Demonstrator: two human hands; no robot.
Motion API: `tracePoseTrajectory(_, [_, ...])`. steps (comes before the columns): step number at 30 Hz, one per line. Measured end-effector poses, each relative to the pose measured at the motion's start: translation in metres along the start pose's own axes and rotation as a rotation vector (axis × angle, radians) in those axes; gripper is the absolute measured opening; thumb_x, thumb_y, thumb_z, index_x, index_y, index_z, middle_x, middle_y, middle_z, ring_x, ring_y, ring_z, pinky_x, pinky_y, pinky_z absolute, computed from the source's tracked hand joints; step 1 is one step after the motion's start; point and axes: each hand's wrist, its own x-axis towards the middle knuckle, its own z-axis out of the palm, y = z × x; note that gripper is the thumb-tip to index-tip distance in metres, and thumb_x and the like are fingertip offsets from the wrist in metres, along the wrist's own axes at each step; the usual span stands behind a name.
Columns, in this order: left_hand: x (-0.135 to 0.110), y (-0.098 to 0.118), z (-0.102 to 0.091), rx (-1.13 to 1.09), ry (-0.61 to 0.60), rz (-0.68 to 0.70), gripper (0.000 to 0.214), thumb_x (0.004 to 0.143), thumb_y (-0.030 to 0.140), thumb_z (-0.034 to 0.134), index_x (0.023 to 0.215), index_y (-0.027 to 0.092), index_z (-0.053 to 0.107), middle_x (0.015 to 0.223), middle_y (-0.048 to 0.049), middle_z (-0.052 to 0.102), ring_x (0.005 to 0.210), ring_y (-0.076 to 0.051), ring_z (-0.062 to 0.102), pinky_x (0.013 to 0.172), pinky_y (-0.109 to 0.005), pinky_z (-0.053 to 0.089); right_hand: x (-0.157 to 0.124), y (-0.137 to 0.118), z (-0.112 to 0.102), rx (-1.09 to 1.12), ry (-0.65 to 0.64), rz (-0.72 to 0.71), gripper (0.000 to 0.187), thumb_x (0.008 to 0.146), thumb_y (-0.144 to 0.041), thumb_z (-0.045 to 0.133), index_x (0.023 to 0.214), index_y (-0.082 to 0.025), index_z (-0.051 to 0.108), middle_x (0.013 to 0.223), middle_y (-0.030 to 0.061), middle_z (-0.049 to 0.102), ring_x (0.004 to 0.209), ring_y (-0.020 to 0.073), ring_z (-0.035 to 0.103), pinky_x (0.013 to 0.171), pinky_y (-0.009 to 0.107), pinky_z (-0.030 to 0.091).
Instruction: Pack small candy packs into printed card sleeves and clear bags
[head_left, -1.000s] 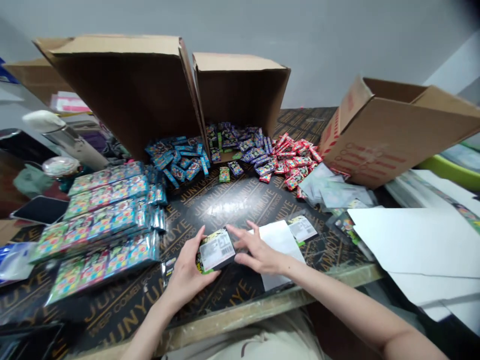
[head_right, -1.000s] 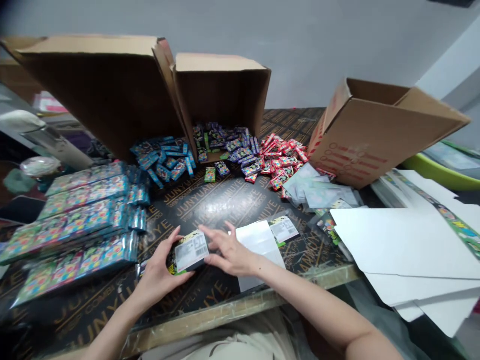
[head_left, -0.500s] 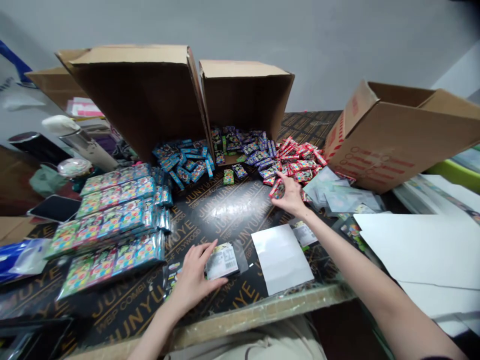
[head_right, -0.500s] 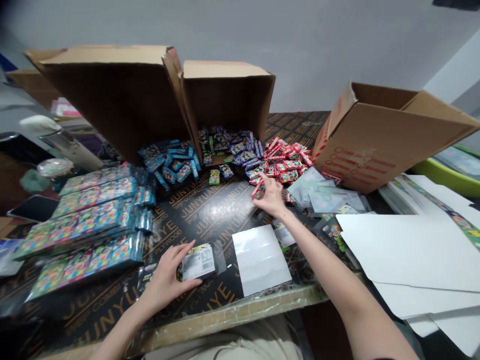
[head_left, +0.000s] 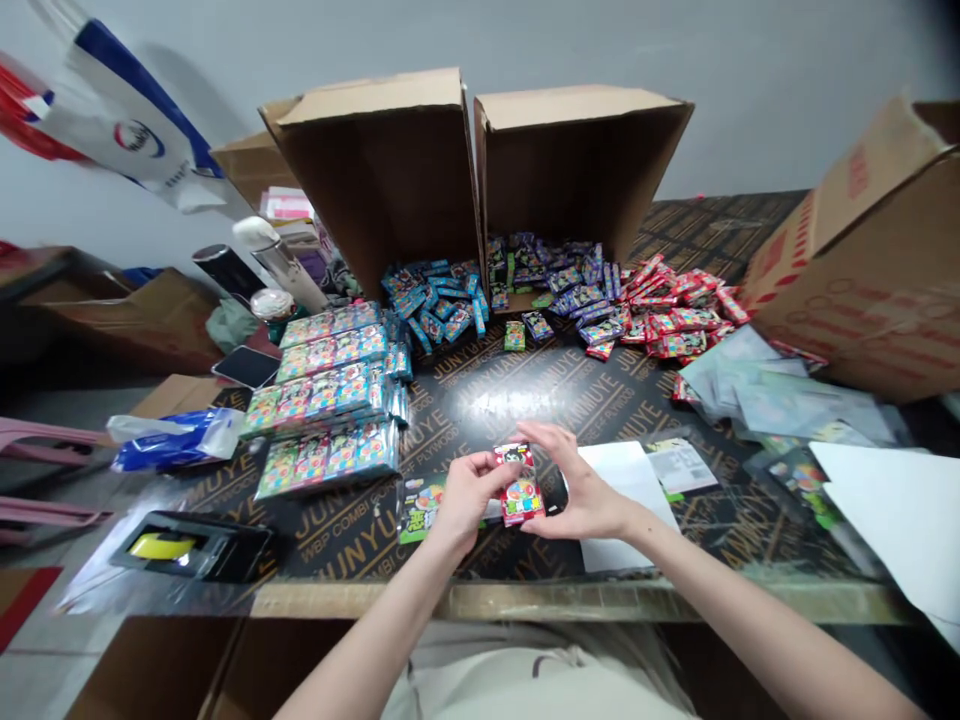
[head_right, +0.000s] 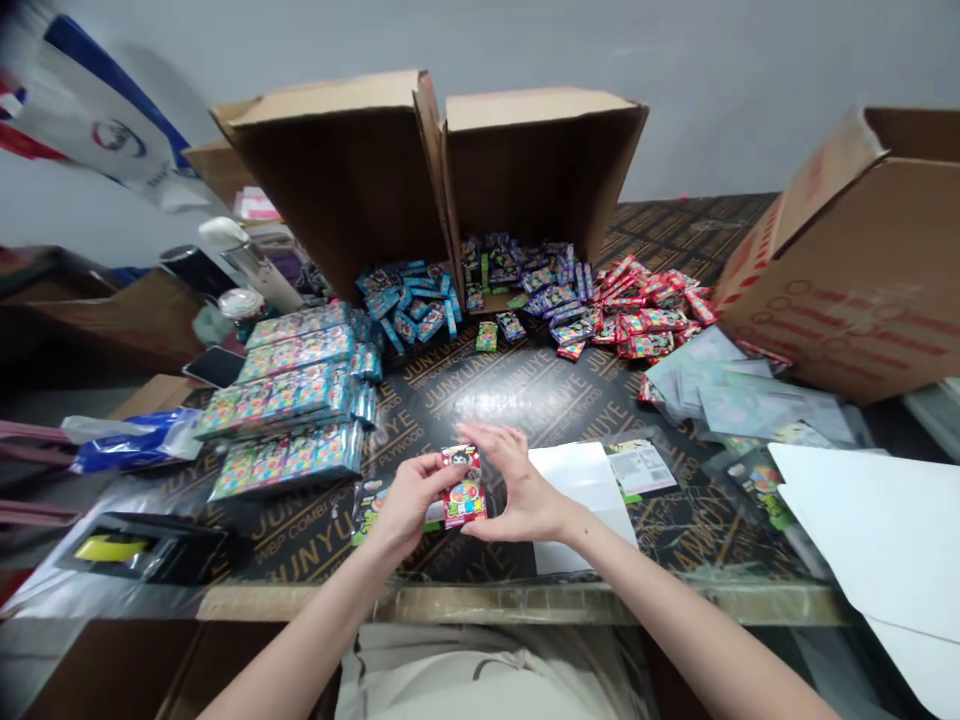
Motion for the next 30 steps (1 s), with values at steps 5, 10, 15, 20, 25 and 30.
tracePoseTrajectory(5, [0.001,-0.008,-0.033,0.723,-0.007,0.351,0.061,0.060,0.047,0.070,0.113,0.018,0.058,0.107,-0.0105,0.062,0.097,-0.026,0.056,0.087,-0.039,0.041,-0.003,0.012,-0.003,-0.240,0.040,0.008,0.077,0.060,-0.035,0.066,0.129,-0.025,0.034,0.115,0.0072,0.054,0.108,0.0258,0.049,0.103,0.048,0.011])
tracePoseTrajectory(10, [-0.001,-0.020,-0.063,1.266,-0.105,0.485,0.101,0.047,0.036,0.077,0.135,0.023,0.031,0.114,-0.0090,0.052,0.107,-0.030,0.045,0.095,-0.047,0.032,-0.011,0.032,-0.004,-0.381,0.044,0.081,0.072,0.064,-0.040,0.065,0.128,-0.023,0.036,0.112,0.0082,0.057,0.106,0.0265,0.050,0.102,0.049,0.010])
tracePoseTrajectory(15, [-0.003,-0.018,-0.065,1.231,-0.074,0.525,0.099,0.056,0.029,0.070,0.140,0.022,0.016,0.117,-0.0097,0.048,0.107,-0.028,0.044,0.095,-0.044,0.033,-0.016,0.035,0.001,-0.343,-0.004,0.118,0.083,0.062,-0.043,0.068,0.133,-0.025,0.027,0.118,0.0094,0.055,0.108,0.0276,0.050,0.101,0.051,0.010])
tracePoseTrajectory(20, [-0.006,-0.012,-0.065,1.166,-0.134,0.535,0.099,0.057,0.028,0.069,0.140,0.023,0.016,0.120,-0.0092,0.048,0.110,-0.027,0.045,0.097,-0.044,0.032,-0.014,0.037,0.000,-0.198,-0.138,0.031,0.102,0.056,-0.057,0.071,0.137,-0.027,0.017,0.134,0.0127,0.042,0.117,0.0302,0.044,0.103,0.051,0.008])
tracePoseTrajectory(25, [-0.004,-0.010,-0.067,1.131,-0.028,0.529,0.099,0.056,0.029,0.070,0.139,0.020,0.018,0.120,-0.0097,0.048,0.110,-0.027,0.046,0.096,-0.043,0.035,-0.015,0.028,0.005,-0.153,0.026,0.118,0.097,0.067,-0.053,0.065,0.140,-0.027,0.007,0.125,0.0116,0.052,0.122,0.0292,0.040,0.103,0.052,0.007])
tracePoseTrajectory(30, [0.000,-0.012,-0.069,1.147,-0.051,0.508,0.098,0.057,0.028,0.070,0.139,0.022,0.017,0.119,-0.0090,0.047,0.109,-0.026,0.045,0.096,-0.043,0.034,0.021,0.043,0.004,-0.135,-0.013,0.119,0.061,0.087,-0.037,0.044,0.139,-0.028,0.015,0.114,0.0067,0.060,0.112,0.0216,0.050,0.103,0.048,0.012])
